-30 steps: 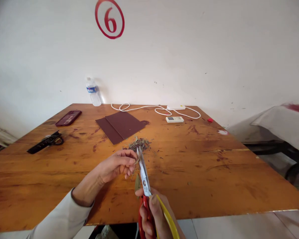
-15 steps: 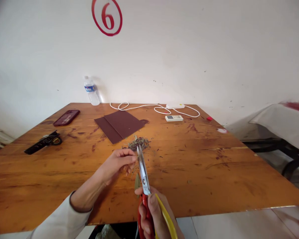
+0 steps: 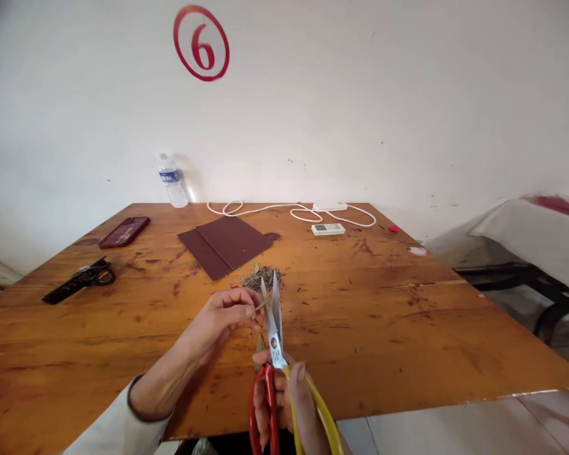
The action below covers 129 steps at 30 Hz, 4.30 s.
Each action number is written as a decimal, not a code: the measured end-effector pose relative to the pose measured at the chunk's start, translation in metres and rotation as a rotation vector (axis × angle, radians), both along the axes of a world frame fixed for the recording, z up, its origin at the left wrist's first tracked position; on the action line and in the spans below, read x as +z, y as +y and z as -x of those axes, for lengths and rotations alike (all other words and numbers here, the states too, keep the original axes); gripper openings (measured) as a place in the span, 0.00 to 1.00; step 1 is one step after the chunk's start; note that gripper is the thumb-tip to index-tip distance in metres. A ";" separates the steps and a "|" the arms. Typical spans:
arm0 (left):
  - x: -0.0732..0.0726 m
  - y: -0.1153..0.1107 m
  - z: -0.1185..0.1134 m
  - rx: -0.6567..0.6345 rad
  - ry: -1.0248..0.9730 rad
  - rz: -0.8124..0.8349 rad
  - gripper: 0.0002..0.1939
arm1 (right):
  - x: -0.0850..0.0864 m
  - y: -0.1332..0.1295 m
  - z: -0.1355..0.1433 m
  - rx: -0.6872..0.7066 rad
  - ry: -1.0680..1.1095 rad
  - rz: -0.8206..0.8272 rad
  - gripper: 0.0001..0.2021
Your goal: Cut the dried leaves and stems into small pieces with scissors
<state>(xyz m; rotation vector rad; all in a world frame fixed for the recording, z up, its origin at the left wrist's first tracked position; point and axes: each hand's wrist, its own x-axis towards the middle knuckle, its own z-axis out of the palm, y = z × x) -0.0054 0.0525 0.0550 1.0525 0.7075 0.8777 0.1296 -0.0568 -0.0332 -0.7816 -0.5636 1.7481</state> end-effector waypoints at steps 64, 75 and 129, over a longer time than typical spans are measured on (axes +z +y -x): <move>-0.004 -0.002 -0.001 0.063 0.089 0.006 0.08 | 0.037 -0.006 0.018 -0.022 0.031 0.111 0.43; -0.004 -0.003 -0.003 0.007 0.046 0.060 0.08 | 0.041 -0.010 0.017 -0.012 0.132 0.223 0.38; -0.003 -0.005 -0.004 0.111 0.341 -0.221 0.09 | 0.040 -0.014 0.028 -0.083 0.035 0.186 0.37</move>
